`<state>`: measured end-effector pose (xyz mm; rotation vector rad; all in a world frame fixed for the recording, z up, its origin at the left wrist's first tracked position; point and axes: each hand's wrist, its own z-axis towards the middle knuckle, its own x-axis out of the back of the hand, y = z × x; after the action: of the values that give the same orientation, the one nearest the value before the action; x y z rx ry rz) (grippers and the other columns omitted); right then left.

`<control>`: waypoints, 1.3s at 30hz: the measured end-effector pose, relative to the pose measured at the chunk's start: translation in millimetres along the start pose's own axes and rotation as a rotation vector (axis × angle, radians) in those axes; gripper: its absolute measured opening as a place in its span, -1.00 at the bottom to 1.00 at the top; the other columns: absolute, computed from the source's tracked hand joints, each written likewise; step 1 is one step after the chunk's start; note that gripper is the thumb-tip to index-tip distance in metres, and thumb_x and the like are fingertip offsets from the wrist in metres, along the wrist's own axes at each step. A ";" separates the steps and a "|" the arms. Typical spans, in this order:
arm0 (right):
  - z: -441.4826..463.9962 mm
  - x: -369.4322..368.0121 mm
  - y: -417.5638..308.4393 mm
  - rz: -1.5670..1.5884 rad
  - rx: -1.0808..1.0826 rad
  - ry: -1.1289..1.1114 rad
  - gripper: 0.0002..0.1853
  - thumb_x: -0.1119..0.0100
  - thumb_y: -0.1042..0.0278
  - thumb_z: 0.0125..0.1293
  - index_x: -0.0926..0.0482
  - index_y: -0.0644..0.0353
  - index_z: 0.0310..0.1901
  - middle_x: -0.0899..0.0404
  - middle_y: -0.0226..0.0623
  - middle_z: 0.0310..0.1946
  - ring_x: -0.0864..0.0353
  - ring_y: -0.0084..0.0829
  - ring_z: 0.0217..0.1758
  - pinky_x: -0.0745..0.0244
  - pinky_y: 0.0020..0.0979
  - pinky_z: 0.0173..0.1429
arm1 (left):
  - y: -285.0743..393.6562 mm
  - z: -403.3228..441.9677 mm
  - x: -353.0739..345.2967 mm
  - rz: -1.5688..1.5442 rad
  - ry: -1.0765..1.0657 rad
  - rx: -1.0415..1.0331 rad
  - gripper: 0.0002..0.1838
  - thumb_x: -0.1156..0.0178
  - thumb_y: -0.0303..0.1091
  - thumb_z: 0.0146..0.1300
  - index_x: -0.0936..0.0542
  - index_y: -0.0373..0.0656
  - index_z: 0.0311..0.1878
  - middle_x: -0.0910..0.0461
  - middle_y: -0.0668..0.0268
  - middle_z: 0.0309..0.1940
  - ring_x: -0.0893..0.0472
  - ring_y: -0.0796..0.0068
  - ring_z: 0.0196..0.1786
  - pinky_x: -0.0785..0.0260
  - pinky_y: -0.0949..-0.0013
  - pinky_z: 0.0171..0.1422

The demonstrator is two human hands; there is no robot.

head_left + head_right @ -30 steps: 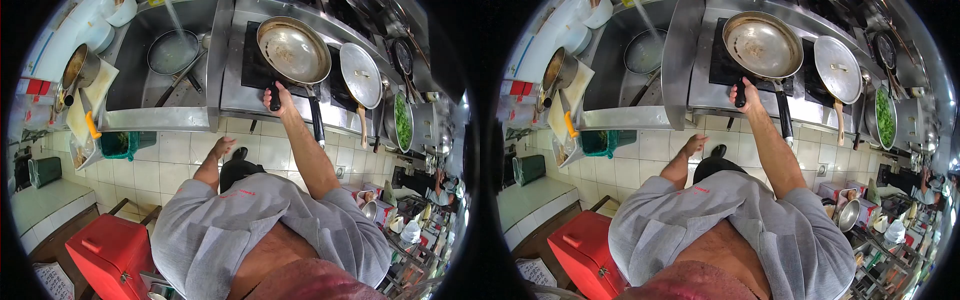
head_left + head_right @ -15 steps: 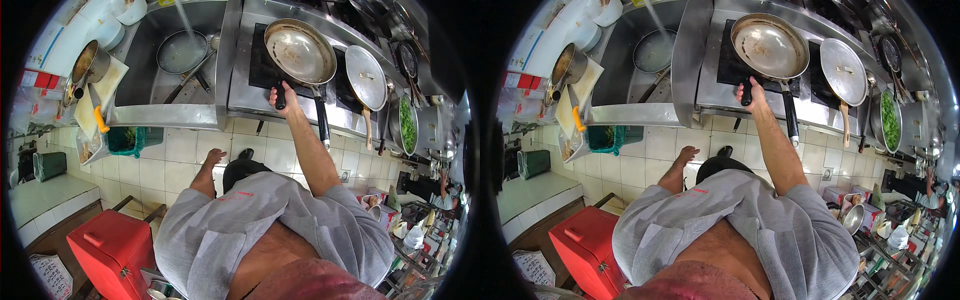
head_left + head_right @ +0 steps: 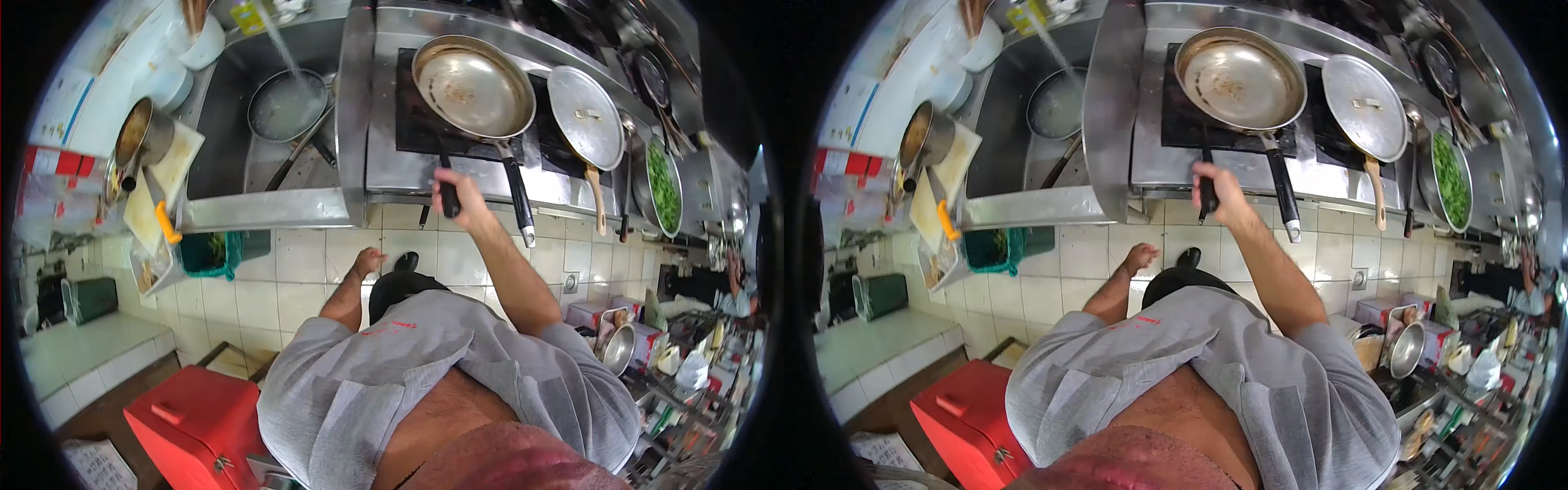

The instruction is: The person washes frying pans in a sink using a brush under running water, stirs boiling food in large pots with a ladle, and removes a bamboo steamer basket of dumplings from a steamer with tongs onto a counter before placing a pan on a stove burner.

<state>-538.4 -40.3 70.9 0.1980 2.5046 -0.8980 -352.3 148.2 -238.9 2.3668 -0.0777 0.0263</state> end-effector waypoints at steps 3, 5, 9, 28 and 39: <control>-73.1 15.3 12.3 -0.369 0.171 -0.085 -0.65 -0.11 0.50 -0.08 -0.37 0.26 -0.16 -0.38 -0.35 -0.53 -0.35 -0.52 -0.61 -0.25 -0.52 -0.55 | -38.8 5.7 9.6 0.017 -0.025 0.049 -0.64 -0.35 -0.12 -0.06 -0.49 -0.18 -0.36 -0.49 0.38 -0.58 -0.45 0.53 -0.58 -0.34 0.39 -0.54; -135.9 24.1 8.0 -0.509 0.235 -0.125 -0.29 -0.10 0.55 -0.21 -0.23 0.33 0.14 -0.36 -0.35 -0.41 -0.39 -0.57 -0.46 -0.28 -0.54 -0.41 | -14.1 -4.2 10.7 0.484 -0.104 0.150 -0.65 -0.34 -0.12 -0.08 -0.50 -0.18 -0.38 -0.51 0.32 -0.56 -0.47 0.50 -0.57 -0.37 0.36 -0.53; -276.1 57.3 -9.7 -0.788 0.297 0.130 -0.19 -0.14 0.64 -0.19 -0.19 0.11 0.24 -0.43 -0.39 -0.27 -0.36 -0.61 -0.27 -0.30 -0.57 -0.19 | 1.7 7.2 1.6 0.602 -0.095 0.103 -0.63 -0.34 -0.13 -0.13 -0.54 -0.19 -0.34 -0.52 0.29 -0.62 -0.50 0.39 -0.58 -0.40 0.33 -0.50; -954.5 57.1 238.6 -1.356 0.439 3.479 -0.83 -0.14 0.46 0.00 -0.48 0.23 -0.31 -0.47 -0.09 -0.46 -0.48 -0.19 -0.36 -0.36 -0.24 -0.21 | -6.1 -106.4 -245.0 0.880 -0.742 -0.082 -0.87 -0.20 -0.40 0.02 -0.50 -0.17 -0.35 -0.42 0.38 -0.64 -0.38 0.59 -0.67 -0.23 0.50 -0.68; -1099.7 213.7 337.7 -1.057 -0.503 2.905 -0.62 -0.01 0.23 0.21 -0.37 0.26 0.01 -0.40 0.03 -0.10 -0.49 -0.16 -0.18 -0.41 -0.25 -0.13 | -12.6 -81.1 -189.9 1.198 -0.507 -0.476 -0.69 -0.17 -0.12 -0.01 -0.57 -0.22 -0.52 -0.55 0.12 -0.58 -0.51 0.22 -0.58 -0.36 0.20 -0.46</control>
<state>-1048.9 910.8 522.3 0.0852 -0.6093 -0.2705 -540.6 223.1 -197.7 1.5009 -1.5241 -0.0170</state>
